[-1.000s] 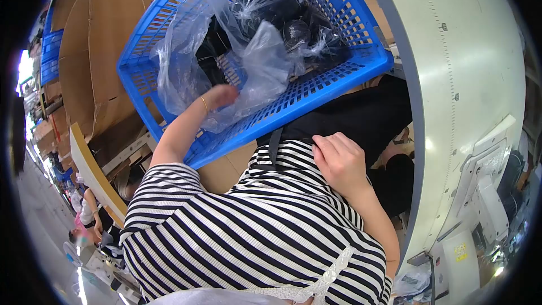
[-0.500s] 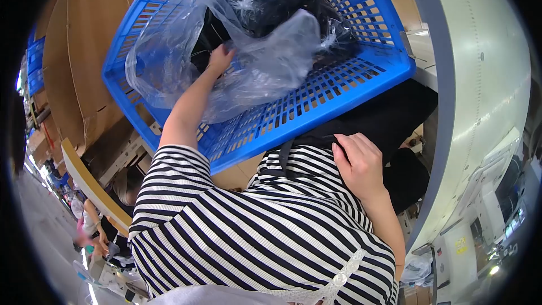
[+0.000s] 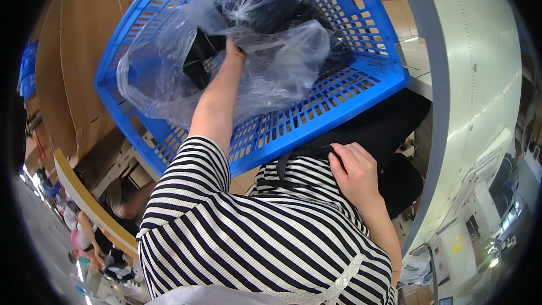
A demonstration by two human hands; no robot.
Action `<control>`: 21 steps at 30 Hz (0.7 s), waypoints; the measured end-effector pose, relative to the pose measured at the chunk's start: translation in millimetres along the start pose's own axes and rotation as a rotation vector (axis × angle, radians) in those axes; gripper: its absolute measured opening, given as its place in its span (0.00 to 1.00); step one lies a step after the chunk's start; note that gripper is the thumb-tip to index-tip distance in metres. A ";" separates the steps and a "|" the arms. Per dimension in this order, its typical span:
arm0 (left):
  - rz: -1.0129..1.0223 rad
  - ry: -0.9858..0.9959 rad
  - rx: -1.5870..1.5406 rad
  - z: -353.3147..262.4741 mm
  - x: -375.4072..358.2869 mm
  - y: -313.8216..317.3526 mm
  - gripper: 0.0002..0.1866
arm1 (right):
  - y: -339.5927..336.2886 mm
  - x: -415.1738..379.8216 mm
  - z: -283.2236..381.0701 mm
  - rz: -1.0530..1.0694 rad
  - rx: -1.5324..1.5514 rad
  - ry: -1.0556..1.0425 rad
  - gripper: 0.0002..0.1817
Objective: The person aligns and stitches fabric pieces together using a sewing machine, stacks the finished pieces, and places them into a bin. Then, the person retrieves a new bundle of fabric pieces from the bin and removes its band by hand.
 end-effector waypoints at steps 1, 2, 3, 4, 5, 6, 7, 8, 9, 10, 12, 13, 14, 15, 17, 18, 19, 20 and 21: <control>0.099 0.006 0.004 -4.3 9.8 2.7 0.38 | -0.1 -0.3 -0.1 -0.004 0.008 0.005 0.07; 0.007 -0.012 -0.008 -7.5 8.9 6.0 0.38 | 0.0 -1.0 -1.0 -0.016 0.017 0.007 0.07; -0.086 -0.029 -0.018 -9.2 4.6 6.4 0.38 | -0.3 -3.0 -1.3 -0.024 0.020 0.015 0.07; -0.103 -0.015 -0.011 -14.7 -5.4 13.7 0.37 | -0.6 -3.3 -2.1 -0.035 0.023 0.016 0.07; -0.121 0.000 -0.004 -21.7 -18.3 22.9 0.37 | -0.8 -3.0 -2.8 -0.047 0.026 0.016 0.07; -0.066 0.039 0.019 -27.8 -37.0 30.8 0.37 | -2.1 -2.8 -3.5 -0.049 0.031 0.020 0.07; -0.028 0.034 0.037 -28.9 -43.7 34.6 0.36 | -2.8 -1.8 -4.9 -0.066 0.036 0.022 0.07; 0.011 0.030 0.055 -30.3 -50.9 38.7 0.35 | -3.4 -2.8 -5.7 -0.077 0.043 0.029 0.07; 0.035 -0.018 0.070 -30.5 -52.4 37.0 0.34 | -3.5 -4.9 -6.0 -0.086 0.050 0.039 0.07; 0.058 -0.065 0.086 -30.7 -53.9 35.9 0.33 | -3.3 -5.9 -6.5 -0.092 0.061 0.046 0.07; 0.071 -0.041 0.171 -25.5 -57.2 28.7 0.35 | -3.9 -5.6 -7.6 -0.096 0.084 0.057 0.07; 0.080 -0.025 0.214 -23.1 -56.0 25.2 0.35 | -4.1 -4.8 -8.0 -0.101 0.096 0.058 0.07; 0.093 -0.005 0.258 -21.8 -53.1 24.5 0.36 | -4.3 -4.5 -8.7 -0.102 0.101 0.068 0.07; 0.109 0.016 0.302 -18.4 -46.5 23.3 0.37 | -4.6 -5.3 -9.8 -0.105 0.105 0.078 0.07; 0.192 0.102 0.310 -4.6 -20.5 8.1 0.36 | -4.2 -7.6 -11.0 -0.106 0.111 0.097 0.07; 0.201 0.107 0.325 -5.1 -19.6 11.8 0.36 | -4.9 -7.3 -12.0 -0.104 0.115 0.102 0.06; 0.199 0.104 0.337 -6.1 -19.2 14.9 0.36 | -4.6 -7.6 -12.4 -0.106 0.121 0.108 0.06; 0.189 0.085 0.352 -7.6 -20.5 16.9 0.36 | -4.5 -8.4 -13.0 -0.105 0.125 0.112 0.06; 0.182 0.068 0.365 -10.0 -22.3 19.7 0.36 | -4.0 -9.5 -13.9 -0.121 0.132 0.102 0.06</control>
Point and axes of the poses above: each hand's wrist, its own x-axis towards the middle knuckle, its own y-axis out of the palm, z = x × y, the point moved 2 cm from there along x, towards the middle knuckle, and after that the axes turned 14 degrees about x, right-handed, at the moved point
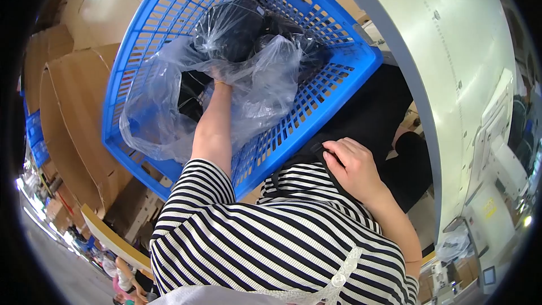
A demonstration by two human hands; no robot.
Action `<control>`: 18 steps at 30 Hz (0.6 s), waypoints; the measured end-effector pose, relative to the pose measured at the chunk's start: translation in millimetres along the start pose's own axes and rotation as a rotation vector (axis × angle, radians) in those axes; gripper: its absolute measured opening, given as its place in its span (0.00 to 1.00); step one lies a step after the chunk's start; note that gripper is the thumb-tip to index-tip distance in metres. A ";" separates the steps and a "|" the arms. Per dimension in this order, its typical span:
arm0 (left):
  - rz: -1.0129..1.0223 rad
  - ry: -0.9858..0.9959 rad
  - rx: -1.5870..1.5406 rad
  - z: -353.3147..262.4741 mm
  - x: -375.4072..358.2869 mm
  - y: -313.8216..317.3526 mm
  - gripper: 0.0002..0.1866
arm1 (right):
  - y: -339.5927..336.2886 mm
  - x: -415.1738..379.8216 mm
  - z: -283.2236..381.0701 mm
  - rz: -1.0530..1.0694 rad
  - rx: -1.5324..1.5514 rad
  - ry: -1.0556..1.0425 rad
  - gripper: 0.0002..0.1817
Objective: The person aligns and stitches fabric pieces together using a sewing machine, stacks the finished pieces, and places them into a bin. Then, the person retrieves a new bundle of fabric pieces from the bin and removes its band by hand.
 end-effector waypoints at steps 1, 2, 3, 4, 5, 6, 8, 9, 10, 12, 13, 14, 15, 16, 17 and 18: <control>0.002 -0.017 0.013 -3.8 -1.0 2.8 0.36 | -0.5 -0.9 0.4 -0.012 0.013 -0.001 0.06; 0.006 -0.035 0.021 -6.8 -3.8 5.0 0.36 | -1.9 -1.6 1.0 -0.024 0.025 -0.003 0.06; 0.006 -0.049 0.029 -8.2 -5.6 6.4 0.35 | -4.0 -2.9 0.5 -0.030 0.040 0.014 0.06; 0.003 -0.059 0.036 -9.7 -8.5 6.0 0.35 | -5.4 -4.0 -0.1 -0.035 0.060 0.031 0.07; -0.005 -0.063 0.043 -11.4 -10.2 6.5 0.35 | -5.4 -4.7 -1.1 -0.042 0.083 0.046 0.07; -0.010 -0.061 0.050 -12.2 -11.8 7.2 0.35 | -5.1 -4.9 -2.6 -0.044 0.089 0.045 0.07; -0.034 -0.054 0.065 -11.1 -16.7 8.4 0.35 | -6.4 -7.2 -4.9 -0.039 0.096 0.049 0.07; -0.048 -0.050 0.064 -9.8 -18.1 11.2 0.35 | -7.8 -6.4 -3.2 -0.033 0.083 0.041 0.07; -0.061 -0.044 0.064 -9.4 -20.5 14.5 0.35 | -8.8 -7.2 -3.4 -0.040 0.080 0.032 0.07; -0.087 -0.032 0.069 -9.0 -28.1 17.7 0.35 | -10.9 -9.0 -3.7 -0.045 0.078 0.011 0.07; -0.100 -0.028 0.071 -10.5 -33.4 18.8 0.35 | -12.1 -10.0 -4.1 -0.046 0.081 0.023 0.07; -0.112 -0.023 0.075 -11.7 -39.7 19.9 0.35 | -12.8 -11.0 -4.1 -0.047 0.096 0.027 0.07; -0.120 -0.023 0.078 -12.9 -46.3 19.7 0.35 | -13.3 -11.5 -4.3 -0.050 0.110 0.028 0.07; -0.125 -0.026 0.084 -16.1 -52.5 18.5 0.35 | -14.0 -11.4 -4.9 -0.053 0.124 0.024 0.07; -0.130 -0.032 0.092 -19.5 -59.3 15.4 0.35 | -14.6 -12.0 -5.4 -0.052 0.125 0.015 0.07; -0.125 -0.049 0.103 -23.6 -66.1 10.3 0.35 | -14.9 -12.7 -5.9 -0.048 0.127 0.006 0.07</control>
Point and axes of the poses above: each hand's wrist, its own x-axis towards the middle knuckle, its own y-axis out of the palm, z = x × y, the point moved 2 cm from there along x, towards the middle knuckle, and after that the axes turned 14 degrees about x, right-handed, at the moved point
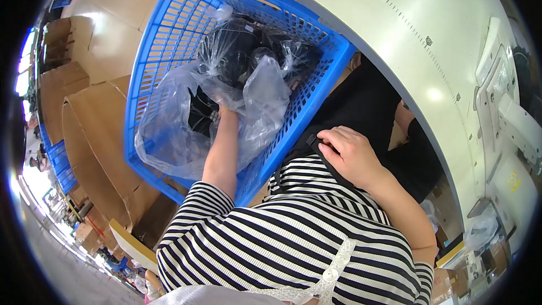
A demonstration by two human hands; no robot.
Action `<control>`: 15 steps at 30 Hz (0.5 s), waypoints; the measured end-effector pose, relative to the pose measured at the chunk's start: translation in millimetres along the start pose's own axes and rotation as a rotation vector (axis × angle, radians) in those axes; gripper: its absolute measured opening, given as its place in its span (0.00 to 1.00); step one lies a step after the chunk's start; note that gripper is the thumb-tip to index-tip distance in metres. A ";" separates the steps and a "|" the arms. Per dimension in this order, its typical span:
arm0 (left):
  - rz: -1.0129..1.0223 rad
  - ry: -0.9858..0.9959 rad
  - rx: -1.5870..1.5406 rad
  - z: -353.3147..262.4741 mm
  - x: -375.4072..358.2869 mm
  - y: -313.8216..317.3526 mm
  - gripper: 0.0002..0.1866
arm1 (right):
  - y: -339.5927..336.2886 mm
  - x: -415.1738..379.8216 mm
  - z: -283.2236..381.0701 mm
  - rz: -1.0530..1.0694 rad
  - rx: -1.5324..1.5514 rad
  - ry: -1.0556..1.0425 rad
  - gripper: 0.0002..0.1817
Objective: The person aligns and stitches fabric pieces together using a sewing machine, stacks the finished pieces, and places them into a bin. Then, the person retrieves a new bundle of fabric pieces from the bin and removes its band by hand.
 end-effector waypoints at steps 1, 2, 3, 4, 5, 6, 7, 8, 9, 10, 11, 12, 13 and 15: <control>0.007 -0.017 0.015 -4.5 -5.6 -8.4 0.35 | 0.2 -0.6 -0.7 0.003 0.002 -0.009 0.07; 0.021 -0.043 0.031 -7.3 -10.0 -14.3 0.35 | -0.1 -1.3 -1.5 0.000 0.006 -0.019 0.07; 0.034 -0.078 0.051 -9.2 -15.1 -20.9 0.35 | -0.8 -3.1 -2.4 0.000 0.008 -0.024 0.07; 0.053 -0.120 0.068 -12.5 -19.1 -28.1 0.35 | -2.0 -5.4 -3.4 0.001 0.008 -0.027 0.07; 0.068 -0.153 0.085 -14.8 -22.0 -32.5 0.35 | -3.3 -7.8 -3.8 0.000 0.006 -0.036 0.08; 0.074 -0.184 0.094 -16.5 -23.5 -34.9 0.35 | -4.3 -10.0 -4.0 0.003 0.008 -0.035 0.08; 0.074 -0.206 0.099 -15.4 -24.3 -33.5 0.35 | -5.3 -11.5 -4.5 0.001 0.010 -0.035 0.08; 0.065 -0.224 0.105 -14.9 -23.7 -31.3 0.35 | -5.7 -13.2 -5.0 -0.002 0.013 -0.033 0.08; 0.047 -0.237 0.106 -12.1 -22.0 -27.7 0.35 | -6.1 -14.7 -5.4 -0.003 0.019 -0.027 0.08; 0.018 -0.246 0.109 -8.4 -19.8 -23.3 0.35 | -6.6 -15.8 -5.8 -0.004 0.026 -0.019 0.08; -0.021 -0.249 0.112 -4.2 -16.8 -17.7 0.35 | -7.1 -16.5 -6.2 -0.006 0.032 -0.009 0.08; -0.048 -0.259 0.115 -0.6 -14.3 -15.5 0.35 | -7.5 -16.6 -6.4 -0.006 0.029 -0.008 0.08; -0.087 -0.264 0.122 2.3 -9.5 -11.0 0.35 | -8.0 -16.4 -6.4 -0.006 0.025 -0.004 0.08; -0.158 -0.279 0.136 6.3 -1.1 -5.0 0.35 | -8.1 -15.8 -7.5 -0.012 0.022 -0.005 0.08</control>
Point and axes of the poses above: each hand's wrist, its own x-axis towards the middle knuckle, its own y-axis out of the palm, z = x × y, the point moved 2 cm from there along x, towards the middle knuckle, and after that the axes turned 14 degrees about x, right-handed, at the moved point
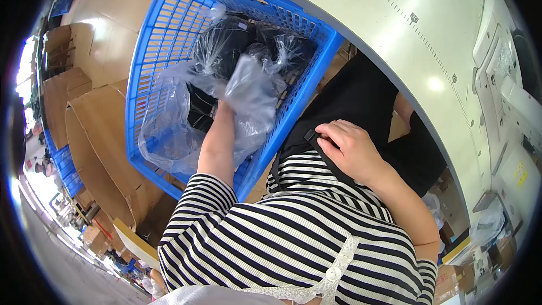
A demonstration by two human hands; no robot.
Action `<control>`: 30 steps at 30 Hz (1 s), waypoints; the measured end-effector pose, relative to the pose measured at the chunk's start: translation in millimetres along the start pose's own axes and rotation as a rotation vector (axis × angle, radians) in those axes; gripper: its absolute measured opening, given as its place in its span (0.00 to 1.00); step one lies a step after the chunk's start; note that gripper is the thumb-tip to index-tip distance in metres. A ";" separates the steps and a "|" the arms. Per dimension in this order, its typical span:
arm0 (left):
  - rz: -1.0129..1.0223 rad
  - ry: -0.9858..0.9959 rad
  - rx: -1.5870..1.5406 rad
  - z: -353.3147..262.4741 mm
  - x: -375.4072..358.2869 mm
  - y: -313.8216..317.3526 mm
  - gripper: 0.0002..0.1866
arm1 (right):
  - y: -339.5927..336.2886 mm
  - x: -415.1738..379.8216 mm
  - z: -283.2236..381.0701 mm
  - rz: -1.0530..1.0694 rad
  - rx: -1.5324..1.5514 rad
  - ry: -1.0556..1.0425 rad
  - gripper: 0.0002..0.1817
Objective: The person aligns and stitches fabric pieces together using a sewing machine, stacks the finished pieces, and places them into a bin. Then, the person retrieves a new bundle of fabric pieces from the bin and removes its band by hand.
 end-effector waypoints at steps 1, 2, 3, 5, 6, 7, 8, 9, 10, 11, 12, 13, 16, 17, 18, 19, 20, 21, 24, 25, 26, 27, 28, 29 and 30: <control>-0.027 -0.010 0.002 0.8 3.0 2.4 0.35 | 0.6 1.1 -1.4 -0.007 0.001 -0.006 0.08; -0.054 -0.018 0.008 -0.1 6.5 4.3 0.35 | 1.3 2.7 -2.0 -0.014 0.003 -0.013 0.08; -0.078 -0.024 0.011 -0.7 9.8 7.4 0.36 | 1.6 5.1 -1.9 -0.008 0.005 -0.003 0.08; -0.110 -0.049 0.015 0.5 15.5 9.2 0.36 | 2.0 8.9 -1.4 0.010 0.010 0.022 0.08; -0.125 -0.058 0.021 0.1 17.1 9.5 0.36 | 2.5 10.1 -2.1 0.009 0.013 0.029 0.08; -0.137 -0.066 0.025 -1.2 19.0 9.6 0.36 | 3.0 11.4 -2.9 0.008 0.016 0.036 0.08; -0.147 -0.076 0.027 -3.2 21.4 10.3 0.36 | 3.2 13.1 -3.7 0.008 0.018 0.041 0.08; -0.154 -0.086 0.034 -4.8 22.4 8.6 0.36 | 3.1 15.3 -4.7 0.008 0.025 0.059 0.08; -0.161 -0.099 0.038 -5.9 23.0 5.5 0.37 | 3.2 17.3 -5.3 0.011 0.032 0.078 0.08; -0.170 -0.117 0.047 -7.9 23.2 2.7 0.37 | 3.1 18.3 -5.5 0.013 0.040 0.096 0.08; -0.179 -0.130 0.052 -2.1 22.0 -5.7 0.37 | 3.3 17.9 -5.3 0.016 0.042 0.100 0.08; -0.185 -0.128 0.049 3.5 19.3 -17.7 0.37 | 3.0 18.7 -5.6 0.015 0.044 0.097 0.08; -0.176 -0.110 0.017 23.9 8.7 -38.6 0.38 | 0.7 21.4 -5.8 0.004 0.053 0.072 0.08; -0.167 -0.101 0.006 30.4 6.6 -38.8 0.38 | 1.0 21.1 -6.7 -0.004 0.059 0.065 0.08; -0.169 -0.093 0.002 32.3 4.9 -33.7 0.38 | 0.5 20.7 -6.7 0.000 0.061 0.076 0.08; -0.169 -0.088 -0.001 36.6 4.0 -28.6 0.38 | 0.4 19.3 -7.0 0.000 0.068 0.093 0.08; -0.177 -0.090 -0.004 37.8 6.0 -21.4 0.38 | 0.4 18.3 -7.4 0.003 0.077 0.112 0.08; -0.194 -0.100 0.009 34.4 7.6 -12.3 0.39 | 0.9 17.5 -8.1 0.005 0.084 0.126 0.08; -0.313 -0.184 0.065 12.5 -1.2 -0.6 0.39 | 0.8 13.3 -7.5 0.002 0.089 0.084 0.08; -0.378 -0.221 0.100 8.3 -11.6 -2.7 0.40 | -0.6 13.2 -7.0 -0.002 0.082 0.054 0.08; -0.465 -0.257 0.143 4.9 -24.2 -8.4 0.40 | -1.3 12.3 -5.2 -0.007 0.080 0.031 0.08; -0.553 -0.272 0.189 3.5 -41.2 -18.4 0.40 | -2.4 11.9 -3.9 -0.006 0.067 0.002 0.09; -0.593 -0.238 0.227 1.8 -56.8 -27.9 0.40 | -2.9 11.3 -2.8 -0.004 0.054 -0.025 0.09; -0.613 -0.160 0.258 1.4 -73.2 -41.3 0.41 | -2.9 9.2 -1.9 -0.001 0.043 -0.048 0.09; -0.541 0.031 0.256 -0.5 -91.0 -56.8 0.43 | -3.4 7.7 -1.4 0.003 0.031 -0.076 0.10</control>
Point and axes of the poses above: each hand's wrist, its own x-axis towards the middle knuckle, its own y-axis out of the palm, z = x × y, the point moved 2 cm from there along x, towards the middle knuckle, and after that the axes turned 14 degrees about x, right-handed, at the moved point
